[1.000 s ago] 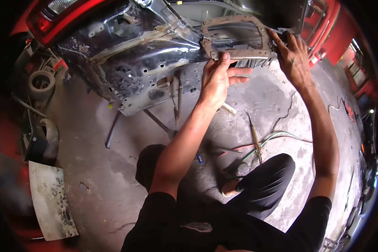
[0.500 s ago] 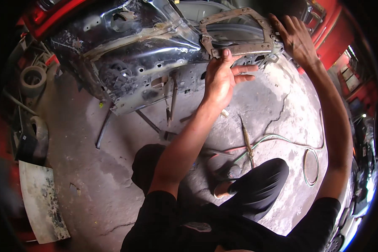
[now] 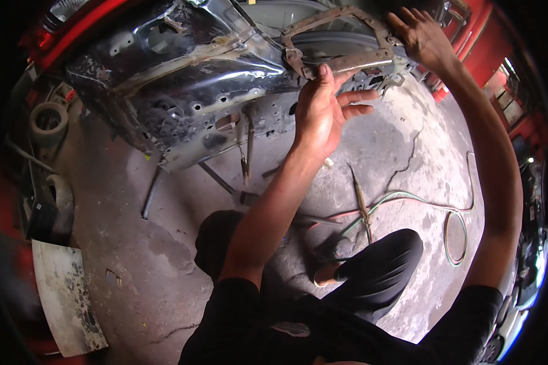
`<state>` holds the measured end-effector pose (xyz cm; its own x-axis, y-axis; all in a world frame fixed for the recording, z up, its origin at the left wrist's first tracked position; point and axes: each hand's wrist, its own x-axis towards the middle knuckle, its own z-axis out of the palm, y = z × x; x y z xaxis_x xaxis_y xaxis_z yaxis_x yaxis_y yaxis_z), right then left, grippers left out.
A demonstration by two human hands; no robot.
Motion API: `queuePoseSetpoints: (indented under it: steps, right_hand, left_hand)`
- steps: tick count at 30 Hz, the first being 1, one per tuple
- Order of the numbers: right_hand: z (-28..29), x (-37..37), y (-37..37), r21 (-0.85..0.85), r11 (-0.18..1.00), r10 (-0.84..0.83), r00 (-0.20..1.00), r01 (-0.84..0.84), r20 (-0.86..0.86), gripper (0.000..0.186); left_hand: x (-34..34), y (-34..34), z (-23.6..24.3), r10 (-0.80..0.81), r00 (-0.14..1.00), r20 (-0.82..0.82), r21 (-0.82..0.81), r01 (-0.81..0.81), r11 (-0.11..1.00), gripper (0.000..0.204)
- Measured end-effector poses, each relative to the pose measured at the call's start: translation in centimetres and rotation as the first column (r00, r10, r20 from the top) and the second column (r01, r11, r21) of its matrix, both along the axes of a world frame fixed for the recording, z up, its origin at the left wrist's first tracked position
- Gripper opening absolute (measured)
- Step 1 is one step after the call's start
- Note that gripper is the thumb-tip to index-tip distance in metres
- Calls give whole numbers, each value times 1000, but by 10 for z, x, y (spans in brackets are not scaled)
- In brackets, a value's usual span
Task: The person uses a torch to heat a section of a vehicle's body and subsequently hammers a metal plate against the frame to shape it.
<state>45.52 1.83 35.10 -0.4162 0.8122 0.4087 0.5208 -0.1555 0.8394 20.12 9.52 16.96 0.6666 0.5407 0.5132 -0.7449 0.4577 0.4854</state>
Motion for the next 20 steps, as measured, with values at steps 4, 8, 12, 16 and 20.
queuePoseSetpoints:
  steps: [4,8,12,16,20]
  right_hand:
    - [-23,-7,-4,27,998,-51,996,53,-69,51]
    - [-27,-28,-11,-14,997,-76,978,75,-194,44]
    - [-41,-34,-23,5,993,-110,968,114,-224,36]
    - [-51,-32,-27,3,989,-143,959,149,-246,39]
    - [-68,-33,-28,66,986,-131,958,153,-255,43]
  left_hand:
    - [-3,1,-2,20,996,-89,26,-18,1000,68]
    - [-1,2,-5,45,994,-99,14,-44,999,70]
    - [4,-4,-7,98,991,-91,-62,-104,993,76]
    - [-2,-9,-3,147,980,-134,-61,-156,986,77]
    - [-3,-10,-7,163,976,-148,-60,-173,983,76]
